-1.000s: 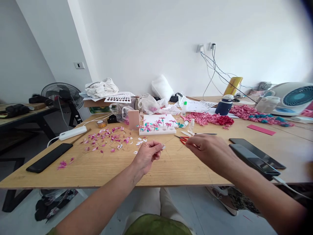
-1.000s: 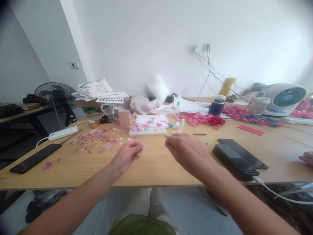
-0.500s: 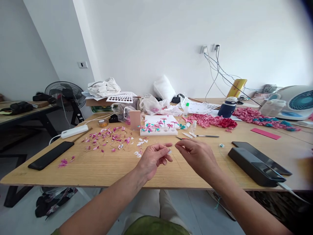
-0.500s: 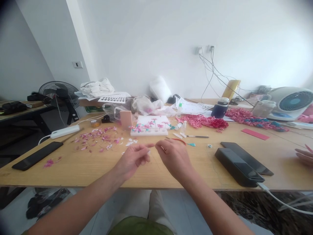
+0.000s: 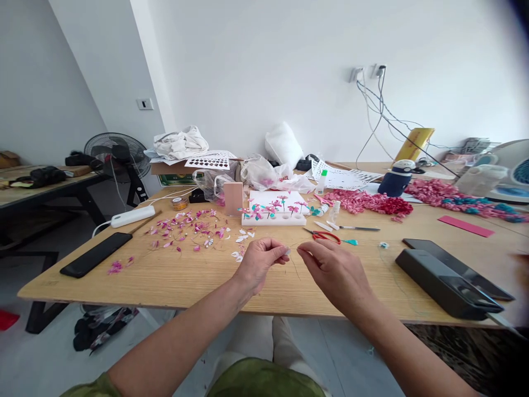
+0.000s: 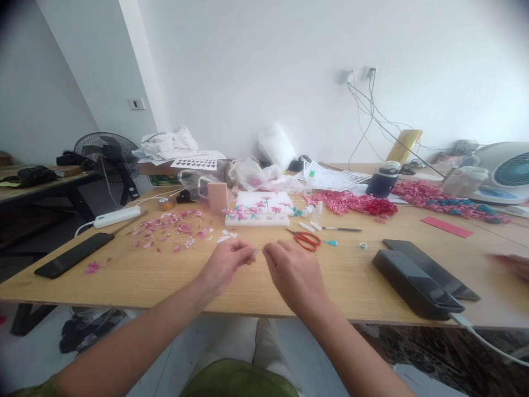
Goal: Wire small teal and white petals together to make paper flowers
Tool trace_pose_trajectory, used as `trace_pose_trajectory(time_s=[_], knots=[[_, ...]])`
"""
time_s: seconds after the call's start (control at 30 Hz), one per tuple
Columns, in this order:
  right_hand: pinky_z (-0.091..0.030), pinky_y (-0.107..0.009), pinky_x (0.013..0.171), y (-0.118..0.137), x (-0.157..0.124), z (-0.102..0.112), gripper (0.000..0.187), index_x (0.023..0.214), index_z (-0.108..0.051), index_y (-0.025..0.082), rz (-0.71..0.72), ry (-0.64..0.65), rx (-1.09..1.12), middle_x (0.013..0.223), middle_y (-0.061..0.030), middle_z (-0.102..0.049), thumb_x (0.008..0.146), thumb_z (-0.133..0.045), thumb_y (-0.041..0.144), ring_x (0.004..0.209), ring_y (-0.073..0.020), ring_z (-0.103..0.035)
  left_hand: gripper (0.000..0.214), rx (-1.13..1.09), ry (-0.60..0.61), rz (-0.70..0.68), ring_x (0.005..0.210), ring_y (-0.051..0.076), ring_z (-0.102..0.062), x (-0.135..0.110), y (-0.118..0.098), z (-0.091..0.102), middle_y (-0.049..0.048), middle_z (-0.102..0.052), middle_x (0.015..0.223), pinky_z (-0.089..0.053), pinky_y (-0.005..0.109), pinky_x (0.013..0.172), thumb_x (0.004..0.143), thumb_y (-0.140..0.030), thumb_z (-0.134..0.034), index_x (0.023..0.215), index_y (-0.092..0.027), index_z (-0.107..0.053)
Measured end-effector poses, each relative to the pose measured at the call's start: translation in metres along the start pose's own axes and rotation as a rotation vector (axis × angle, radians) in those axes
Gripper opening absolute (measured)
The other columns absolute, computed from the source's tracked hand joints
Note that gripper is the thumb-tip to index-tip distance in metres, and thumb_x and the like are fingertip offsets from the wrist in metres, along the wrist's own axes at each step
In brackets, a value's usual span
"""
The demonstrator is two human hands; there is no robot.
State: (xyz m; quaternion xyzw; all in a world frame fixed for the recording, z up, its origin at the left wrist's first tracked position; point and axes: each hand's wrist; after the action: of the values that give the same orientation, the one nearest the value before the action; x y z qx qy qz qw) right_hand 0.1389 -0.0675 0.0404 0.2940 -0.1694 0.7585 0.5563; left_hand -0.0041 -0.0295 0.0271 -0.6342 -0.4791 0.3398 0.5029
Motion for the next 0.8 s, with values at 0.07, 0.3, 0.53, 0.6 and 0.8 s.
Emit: trace_pose_trajectory(time_s=[0.07, 0.3, 0.53, 0.6, 0.8], knots=[[-0.024, -0.024, 0.048, 0.001, 0.0, 0.001, 0.022, 0.072, -0.062, 0.018, 0.037, 0.003, -0.055, 0.063, -0.0021, -0.058, 0.082, -0.043, 0.023, 0.059, -0.013, -0.05, 0.012, 0.055, -0.001, -0.021, 0.055, 0.007, -0.049, 0.001, -0.001, 0.0, -0.0005, -0.055, 0.053, -0.039, 0.022, 0.06, 0.064, -0.019, -0.061, 0.056, -0.011, -0.057], [-0.021, -0.024, 0.048, 0.0, 0.004, 0.007, 0.019, 0.073, -0.061, 0.019, 0.156, 0.135, -0.157, 0.064, -0.0019, -0.056, 0.081, -0.043, 0.016, 0.06, -0.0126, -0.047, 0.012, 0.247, 0.042, -0.046, 0.053, 0.009, -0.049, 0.002, -0.007, 0.001, -0.0012, -0.053, 0.05, -0.039, 0.023, 0.058, 0.063, -0.017, -0.058, 0.053, -0.012, -0.056], [-0.023, -0.024, 0.049, -0.004, 0.018, 0.028, 0.021, 0.068, -0.059, 0.018, 0.23, 0.311, -0.062, 0.062, -0.0014, -0.056, 0.08, -0.042, 0.014, 0.057, -0.012, -0.045, 0.012, 0.294, 0.222, 0.005, 0.053, 0.009, -0.049, 0.001, -0.011, 0.007, -0.0004, -0.054, 0.052, -0.04, 0.023, 0.057, 0.062, -0.023, -0.062, 0.057, -0.013, -0.059], [-0.024, -0.024, 0.049, -0.008, 0.024, 0.035, 0.022, 0.067, -0.06, 0.019, 0.248, 0.36, 0.013, 0.061, -0.0007, -0.056, 0.079, -0.042, 0.015, 0.055, -0.0114, -0.044, 0.011, 0.304, 0.296, 0.017, 0.054, 0.009, -0.049, 0.0, -0.013, 0.009, 0.0002, -0.054, 0.054, -0.04, 0.024, 0.057, 0.063, -0.023, -0.062, 0.06, -0.013, -0.061], [-0.03, -0.023, 0.048, -0.031, 0.046, 0.039, 0.02, 0.066, -0.062, 0.02, 0.188, 0.674, 0.499, 0.057, 0.0018, -0.055, 0.076, -0.047, 0.028, 0.051, -0.01, -0.043, 0.013, 0.145, 0.509, 0.082, 0.057, 0.008, -0.051, -0.007, -0.019, 0.011, 0.0038, -0.058, 0.073, -0.039, 0.023, 0.055, 0.06, -0.025, -0.066, 0.061, -0.013, -0.062]])
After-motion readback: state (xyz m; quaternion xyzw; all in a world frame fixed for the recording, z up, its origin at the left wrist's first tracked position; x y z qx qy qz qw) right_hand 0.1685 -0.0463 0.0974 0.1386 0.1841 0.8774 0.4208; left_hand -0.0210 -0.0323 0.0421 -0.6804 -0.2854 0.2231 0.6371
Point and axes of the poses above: each hand's wrist, its own x-axis towards the middle knuckle, its own z-axis out of the back of the hand, y = z × x
